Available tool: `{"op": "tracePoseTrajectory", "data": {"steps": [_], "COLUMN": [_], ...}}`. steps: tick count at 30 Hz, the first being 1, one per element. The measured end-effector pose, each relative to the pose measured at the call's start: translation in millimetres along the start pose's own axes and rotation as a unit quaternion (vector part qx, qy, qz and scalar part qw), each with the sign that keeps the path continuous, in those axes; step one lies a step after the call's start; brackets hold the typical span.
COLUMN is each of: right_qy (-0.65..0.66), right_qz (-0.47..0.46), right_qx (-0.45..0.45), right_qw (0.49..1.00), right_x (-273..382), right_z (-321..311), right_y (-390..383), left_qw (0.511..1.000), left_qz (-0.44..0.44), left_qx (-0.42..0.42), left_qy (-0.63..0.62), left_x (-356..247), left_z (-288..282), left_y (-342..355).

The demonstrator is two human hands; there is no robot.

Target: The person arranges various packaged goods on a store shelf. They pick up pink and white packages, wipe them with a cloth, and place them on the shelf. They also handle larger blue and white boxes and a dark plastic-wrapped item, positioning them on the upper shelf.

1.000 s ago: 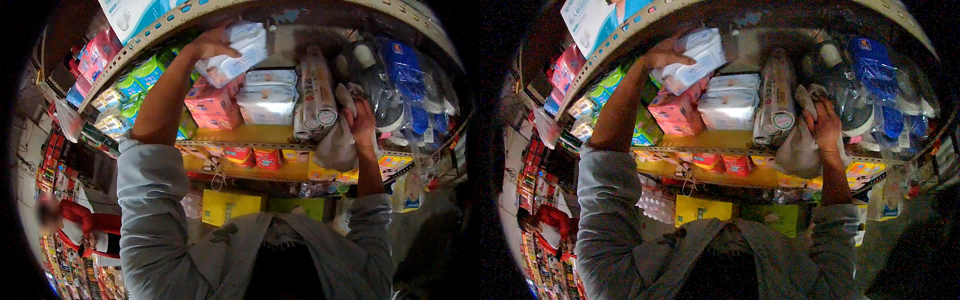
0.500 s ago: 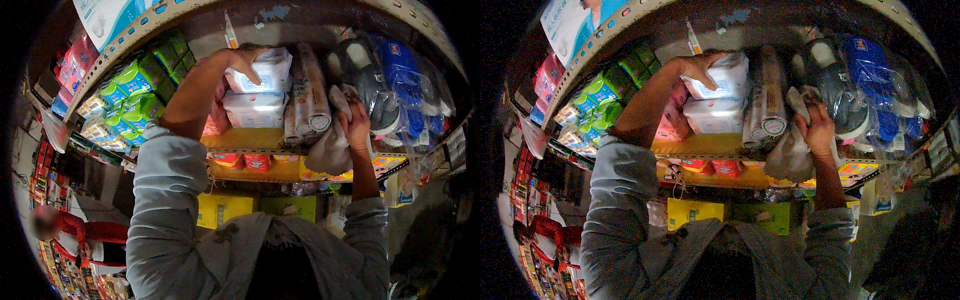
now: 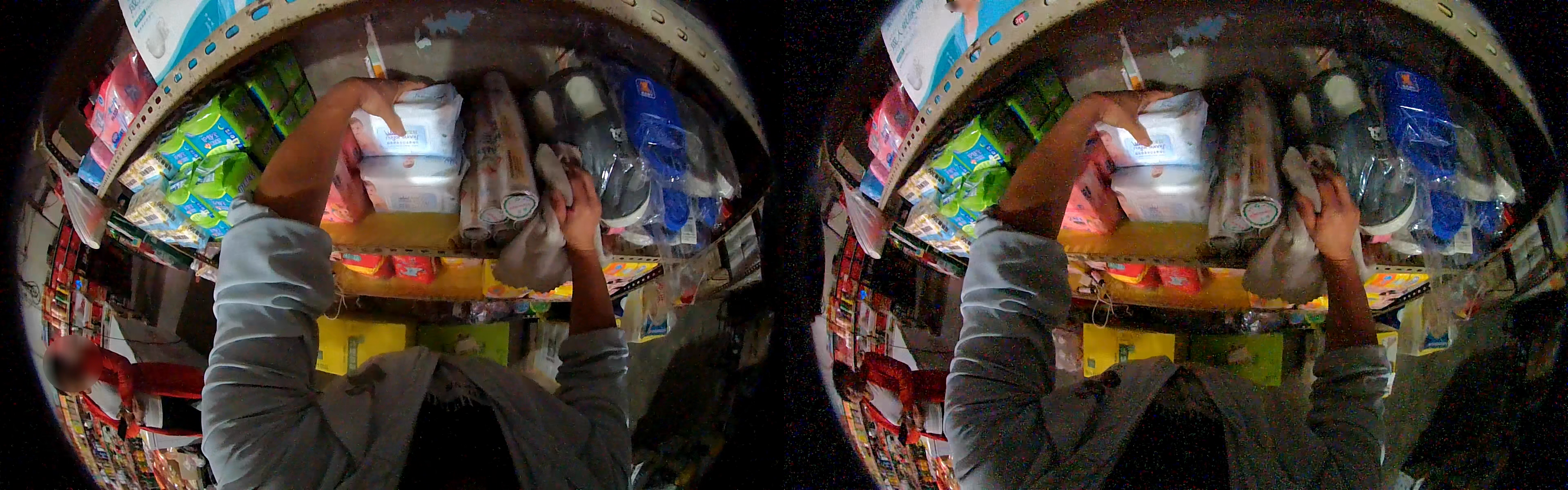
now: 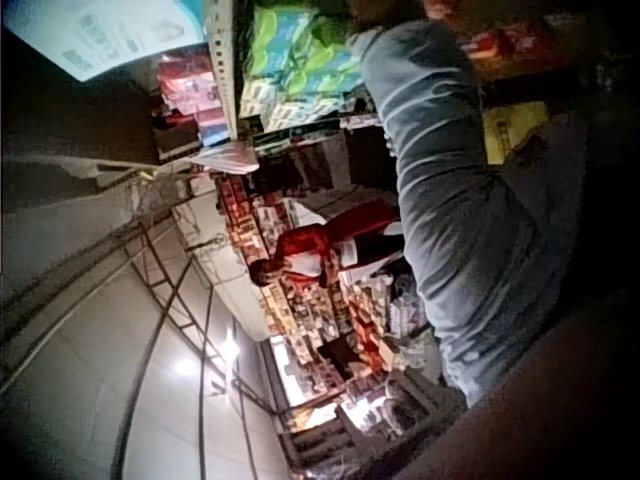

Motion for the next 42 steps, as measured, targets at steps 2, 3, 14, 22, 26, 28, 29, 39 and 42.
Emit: {"op": "tracePoseTrajectory", "data": {"steps": [2, 3, 14, 22, 26, 28, 29, 39, 42], "right_qy": [-0.002, -0.003, -0.001, -0.027, -0.03, -0.035, -0.034, -0.039, -0.039], "right_qz": [0.007, 0.011, -0.041, -0.047, -0.038, -0.037, -0.037, -0.041, -0.033], "right_qx": [0.005, 0.006, -0.034, -0.041, -0.031, -0.032, -0.034, -0.061, -0.051], "right_qw": [1.0, 1.0, 0.999, 0.998, 0.998, 0.998, 0.998, 0.997, 0.997], "right_x": [2, 2, -3, -2, -2, -3, -3, -10, -6], "right_z": [-1, -2, 4, 2, 7, 6, 5, 10, 9], "right_y": [2, 2, 2, 0, 3, 0, 0, -4, -2], "left_qw": [1.0, 0.999, 0.929, 0.945, 0.927, 0.92, 0.912, 0.908, 0.855], "left_qz": [0.001, 0.005, -0.154, -0.179, -0.183, -0.194, -0.212, -0.181, -0.204], "left_qx": [-0.021, -0.042, -0.298, -0.272, -0.321, -0.337, -0.349, -0.331, -0.421], "left_qy": [0.012, 0.019, -0.158, -0.02, 0.068, 0.055, 0.036, 0.18, 0.224], "left_x": [0, -3, -11, -27, 17, 14, 9, -23, -29], "left_z": [4, 7, 6, 32, 48, 45, 42, 54, 71], "left_y": [-1, -2, -43, -30, -6, -8, -11, -37, -36]}}
Point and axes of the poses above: each hand's wrist, its own y-axis towards the middle knuckle, its own z-axis out of the palm, x = y × z, the point moved 1 cm from there along y, towards the middle knuckle, and after that the axes turned 9 degrees about y, right-handed, at the moved point
